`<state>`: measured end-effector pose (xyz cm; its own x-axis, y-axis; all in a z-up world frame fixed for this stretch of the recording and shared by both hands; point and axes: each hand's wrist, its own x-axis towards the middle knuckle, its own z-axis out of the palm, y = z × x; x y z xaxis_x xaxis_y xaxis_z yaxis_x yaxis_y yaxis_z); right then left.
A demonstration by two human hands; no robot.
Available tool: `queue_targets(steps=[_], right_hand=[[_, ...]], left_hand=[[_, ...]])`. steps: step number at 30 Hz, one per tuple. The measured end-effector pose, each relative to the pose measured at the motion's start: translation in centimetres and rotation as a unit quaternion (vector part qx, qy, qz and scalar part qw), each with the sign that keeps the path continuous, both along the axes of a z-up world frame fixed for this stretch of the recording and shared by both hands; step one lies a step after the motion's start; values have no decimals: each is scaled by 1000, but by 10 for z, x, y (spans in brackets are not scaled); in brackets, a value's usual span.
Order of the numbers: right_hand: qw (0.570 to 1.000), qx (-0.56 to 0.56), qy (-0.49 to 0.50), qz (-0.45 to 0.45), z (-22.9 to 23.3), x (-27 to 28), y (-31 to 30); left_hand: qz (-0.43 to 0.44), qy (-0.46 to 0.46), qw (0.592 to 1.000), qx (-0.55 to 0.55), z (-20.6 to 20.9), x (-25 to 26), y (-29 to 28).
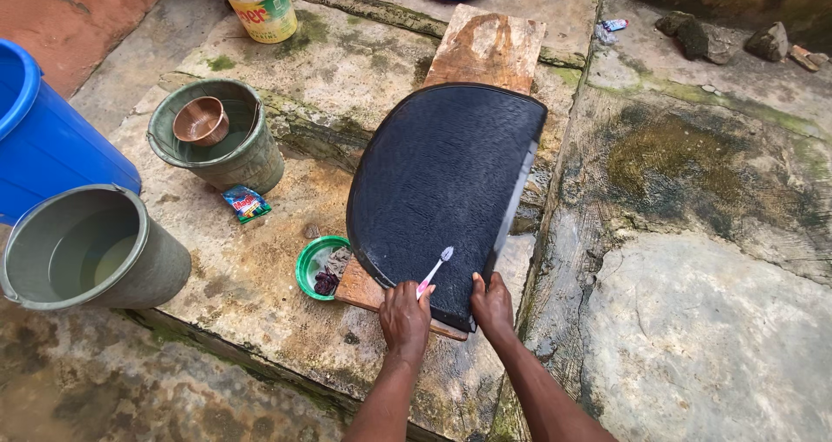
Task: The person cleans a small black mat by scrubbing it with a toothbrush and applying soapy water from a bowl.
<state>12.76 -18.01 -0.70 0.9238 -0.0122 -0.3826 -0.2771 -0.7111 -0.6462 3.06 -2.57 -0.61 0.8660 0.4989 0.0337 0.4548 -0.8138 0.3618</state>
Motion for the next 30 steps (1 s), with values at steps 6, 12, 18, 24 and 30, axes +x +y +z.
queue_targets(steps=[6, 12, 18, 24, 30], right_hand=[[991, -34, 36, 123, 9, 21, -15], [984, -1, 41, 172, 26, 46, -18], [990, -101, -10, 99, 35, 42, -16], [987, -66, -120, 84, 71, 13, 52], [992, 28, -38, 118, 59, -3, 100]], left_hand=[[-9, 66, 996, -66, 11, 12, 5], [5, 90, 990, -110, 19, 24, -11], [-11, 40, 993, -115, 17, 18, -13], [30, 95, 980, -172, 40, 22, -14], [73, 61, 964, -249, 45, 18, -10]])
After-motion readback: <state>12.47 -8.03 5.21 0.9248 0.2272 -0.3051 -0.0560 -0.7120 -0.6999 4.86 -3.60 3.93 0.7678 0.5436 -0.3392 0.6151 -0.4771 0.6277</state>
